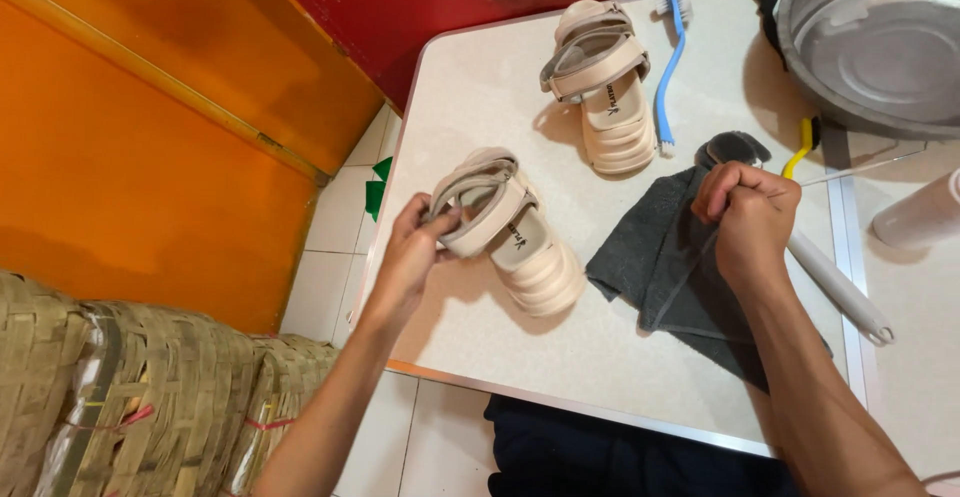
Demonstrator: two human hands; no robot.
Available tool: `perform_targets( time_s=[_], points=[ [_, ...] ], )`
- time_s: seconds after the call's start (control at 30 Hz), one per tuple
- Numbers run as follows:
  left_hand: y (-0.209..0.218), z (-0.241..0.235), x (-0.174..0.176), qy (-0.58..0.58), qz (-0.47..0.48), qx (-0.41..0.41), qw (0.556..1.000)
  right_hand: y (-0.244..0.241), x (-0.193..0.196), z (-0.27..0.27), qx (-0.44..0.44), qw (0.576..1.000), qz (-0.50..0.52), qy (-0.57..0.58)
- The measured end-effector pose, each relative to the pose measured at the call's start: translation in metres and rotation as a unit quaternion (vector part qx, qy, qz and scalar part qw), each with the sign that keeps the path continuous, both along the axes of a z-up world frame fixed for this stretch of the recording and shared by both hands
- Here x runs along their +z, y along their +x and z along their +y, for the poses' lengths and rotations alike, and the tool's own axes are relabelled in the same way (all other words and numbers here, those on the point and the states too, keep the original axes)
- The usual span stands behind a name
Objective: The person cleans a pair of beige sandals on a white table using a brush and a dark cloth. They scrub the straps and soles, wipe the surfaces, and apply a cleaning liquid from a white bottle before continuing to scrub and wipe the sandals.
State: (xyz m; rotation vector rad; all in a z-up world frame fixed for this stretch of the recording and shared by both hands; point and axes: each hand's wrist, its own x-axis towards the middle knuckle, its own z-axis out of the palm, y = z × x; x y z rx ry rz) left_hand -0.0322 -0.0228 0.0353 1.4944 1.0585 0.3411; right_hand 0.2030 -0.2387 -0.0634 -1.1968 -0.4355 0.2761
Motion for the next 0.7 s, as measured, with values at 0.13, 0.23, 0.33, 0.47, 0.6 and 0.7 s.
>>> perform_targets(
  time_s=[0.13, 0.23, 0.33, 0.47, 0.6, 0.7],
  points=[
    [-0.008, -0.034, -0.027, 0.018, -0.027, 0.008, 0.999, -0.002, -0.001, -0.001, 0.025, 0.999, -0.023, 0.004],
    [-0.012, -0.056, -0.037, 0.146, -0.058, 0.004, 0.988, -0.003, 0.002, -0.002, 0.042, 0.999, -0.025, 0.015],
    [-0.019, -0.07, -0.042, 0.163, -0.123, 0.03, 0.978, -0.004, 0.006, -0.002, 0.054, 0.998, -0.034, -0.001],
    [-0.034, -0.092, -0.05, 0.416, -0.182, 0.079, 0.888, -0.014, 0.014, -0.003, 0.042, 0.995, -0.086, -0.033],
    [-0.041, -0.091, -0.073, 0.544, -0.203, 0.085, 0.81, -0.007, 0.011, -0.025, -0.147, 0.945, -0.286, -0.054],
    [-0.049, -0.082, -0.099, 0.513, -0.219, 0.099, 0.824, 0.03, 0.0, -0.07, -0.217, 0.903, -0.363, -0.076]
  ],
)
